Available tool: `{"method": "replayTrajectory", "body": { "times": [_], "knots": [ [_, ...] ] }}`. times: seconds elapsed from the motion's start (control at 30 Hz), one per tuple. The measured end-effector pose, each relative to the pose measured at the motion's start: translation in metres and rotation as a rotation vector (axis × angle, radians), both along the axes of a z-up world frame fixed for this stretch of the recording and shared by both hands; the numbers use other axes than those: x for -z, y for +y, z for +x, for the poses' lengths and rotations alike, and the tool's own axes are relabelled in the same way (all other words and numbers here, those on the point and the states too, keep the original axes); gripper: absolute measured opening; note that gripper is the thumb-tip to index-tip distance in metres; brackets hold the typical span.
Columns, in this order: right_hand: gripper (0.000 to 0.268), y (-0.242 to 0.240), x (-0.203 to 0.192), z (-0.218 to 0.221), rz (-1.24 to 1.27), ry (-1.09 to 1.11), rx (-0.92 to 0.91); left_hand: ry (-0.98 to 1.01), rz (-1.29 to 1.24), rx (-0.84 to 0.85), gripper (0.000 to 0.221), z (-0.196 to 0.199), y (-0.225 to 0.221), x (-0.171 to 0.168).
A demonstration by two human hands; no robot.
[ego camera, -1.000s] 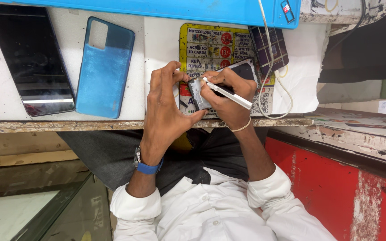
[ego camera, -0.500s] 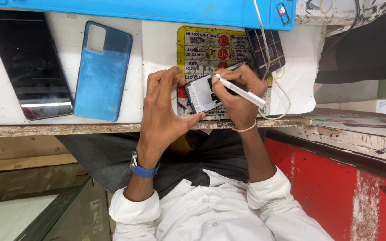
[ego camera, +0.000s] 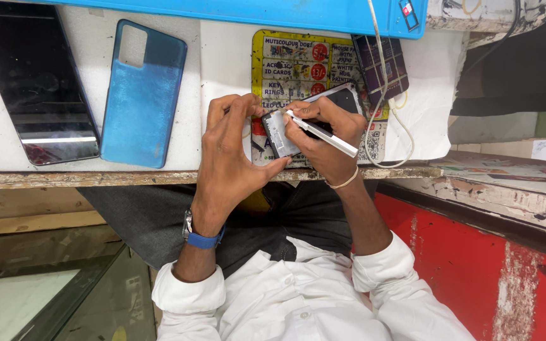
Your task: The person applies a liquid or adhesive to the internal components of a disassembled phone using a white applicator. They move the applicator across the surface of the phone's internal parts, then pick up and handle different phone components and screens on the workbench.
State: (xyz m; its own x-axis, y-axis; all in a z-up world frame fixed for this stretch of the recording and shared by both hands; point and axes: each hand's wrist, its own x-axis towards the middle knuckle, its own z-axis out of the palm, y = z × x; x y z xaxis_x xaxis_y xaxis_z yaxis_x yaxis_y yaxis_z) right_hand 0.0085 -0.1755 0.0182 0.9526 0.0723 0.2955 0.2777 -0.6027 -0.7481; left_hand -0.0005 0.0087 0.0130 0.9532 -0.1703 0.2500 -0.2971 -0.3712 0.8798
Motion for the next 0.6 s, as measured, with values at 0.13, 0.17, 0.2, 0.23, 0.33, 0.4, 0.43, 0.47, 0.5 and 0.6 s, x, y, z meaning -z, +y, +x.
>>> {"method": "replayTrajectory", "body": {
  "times": [0.13, 0.17, 0.2, 0.23, 0.33, 0.4, 0.43, 0.47, 0.5, 0.6],
  "knots": [
    [0.014, -0.0010, 0.0014, 0.0008, -0.001, -0.039, -0.024, 0.004, 0.004, -0.004, 0.085, 0.0009, -0.0016, 0.0009],
    [0.014, -0.0009, 0.0015, 0.0009, -0.001, -0.040, -0.025, 0.012, 0.002, -0.004, 0.085, 0.0010, -0.0017, 0.0009],
    [0.014, -0.0008, 0.0016, 0.0010, -0.002, -0.040, -0.026, 0.020, 0.000, -0.004, 0.084, 0.0009, -0.0017, 0.0010],
    [0.014, -0.0007, 0.0016, 0.0012, -0.012, -0.051, -0.025, 0.029, -0.002, -0.005, 0.084, 0.0009, -0.0017, 0.0012],
    [0.014, -0.0005, 0.0013, -0.0001, -0.017, -0.052, -0.013, 0.026, -0.005, -0.004, 0.081, 0.0000, -0.0020, 0.0020],
    [0.014, -0.0009, 0.0007, -0.0011, 0.010, -0.019, 0.006, 0.002, 0.018, -0.010, 0.081, -0.0006, -0.0023, 0.0022],
    [0.014, -0.0012, 0.0002, -0.0018, 0.009, -0.018, 0.026, -0.011, 0.028, -0.012, 0.080, -0.0007, -0.0025, 0.0021],
    [0.014, -0.0016, -0.0002, -0.0017, 0.007, -0.018, 0.044, -0.004, 0.014, -0.009, 0.080, -0.0002, -0.0028, 0.0020],
    [0.013, -0.0021, -0.0006, -0.0017, 0.005, -0.019, 0.063, 0.003, -0.001, -0.007, 0.080, 0.0002, -0.0031, 0.0019],
    [0.013, -0.0032, 0.0006, -0.0020, 0.033, 0.005, 0.083, -0.004, 0.004, -0.009, 0.080, 0.0003, -0.0029, 0.0028]
  ]
}}
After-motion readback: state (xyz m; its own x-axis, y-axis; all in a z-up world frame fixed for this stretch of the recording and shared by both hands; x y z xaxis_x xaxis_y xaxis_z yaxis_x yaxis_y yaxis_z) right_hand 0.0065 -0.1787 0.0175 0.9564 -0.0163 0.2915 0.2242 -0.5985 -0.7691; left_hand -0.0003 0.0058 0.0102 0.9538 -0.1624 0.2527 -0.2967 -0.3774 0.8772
